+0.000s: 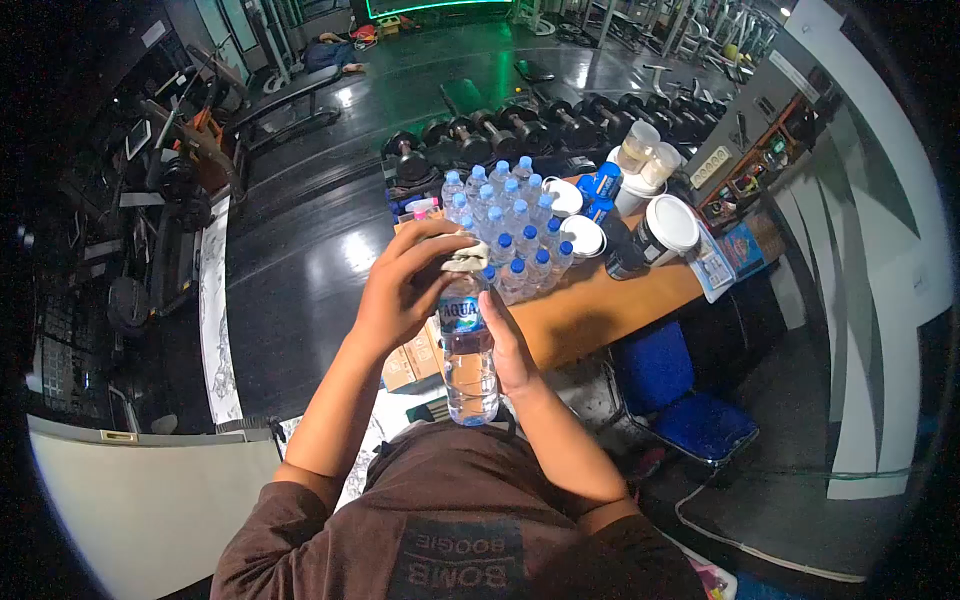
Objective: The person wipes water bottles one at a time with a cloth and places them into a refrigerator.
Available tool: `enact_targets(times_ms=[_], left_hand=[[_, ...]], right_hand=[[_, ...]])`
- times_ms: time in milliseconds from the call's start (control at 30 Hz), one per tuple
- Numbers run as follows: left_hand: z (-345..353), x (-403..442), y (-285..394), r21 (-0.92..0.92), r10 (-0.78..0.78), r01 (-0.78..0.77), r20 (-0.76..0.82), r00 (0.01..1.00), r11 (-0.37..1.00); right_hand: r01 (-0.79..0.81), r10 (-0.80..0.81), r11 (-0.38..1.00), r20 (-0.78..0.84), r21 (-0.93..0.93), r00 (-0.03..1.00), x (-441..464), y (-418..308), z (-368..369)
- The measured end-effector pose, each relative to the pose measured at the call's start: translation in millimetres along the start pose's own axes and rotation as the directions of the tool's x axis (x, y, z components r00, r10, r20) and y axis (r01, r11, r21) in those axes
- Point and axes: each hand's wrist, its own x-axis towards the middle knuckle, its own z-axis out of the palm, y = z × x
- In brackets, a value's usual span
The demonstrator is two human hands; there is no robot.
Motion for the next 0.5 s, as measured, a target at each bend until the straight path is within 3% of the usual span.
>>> enact_targets(times_ms=[233,300,367,500], left_hand=[[16.5,-39.0,14.2,0.055,-0.099,0.098,0.016,0.995,0.994],[20.1,-53.7,21.4,0.022,-0.076,0.075,0.072,0.994,0.997],[19.4,-64.4,25.1,-0.045,-0.059,0.066,0.15,0.987,0.997],[12.0,-59.6,23.9,-0.142,-0.085,0.108,0.159,0.984,0.984]], right_hand=[[0.154,-0.154,0.988,0.038,0.003,0.987,9.4,16.4,-33.8],[0.017,-0.021,0.986,0.023,0.164,1.0,13.0,11.1,-41.9],[0.054,-0.054,0.992,-0.001,0.112,0.999,9.8,8.1,-36.6],[0.014,-0.007,0.994,-0.06,0.108,0.998,7.0,9.8,-28.9]])
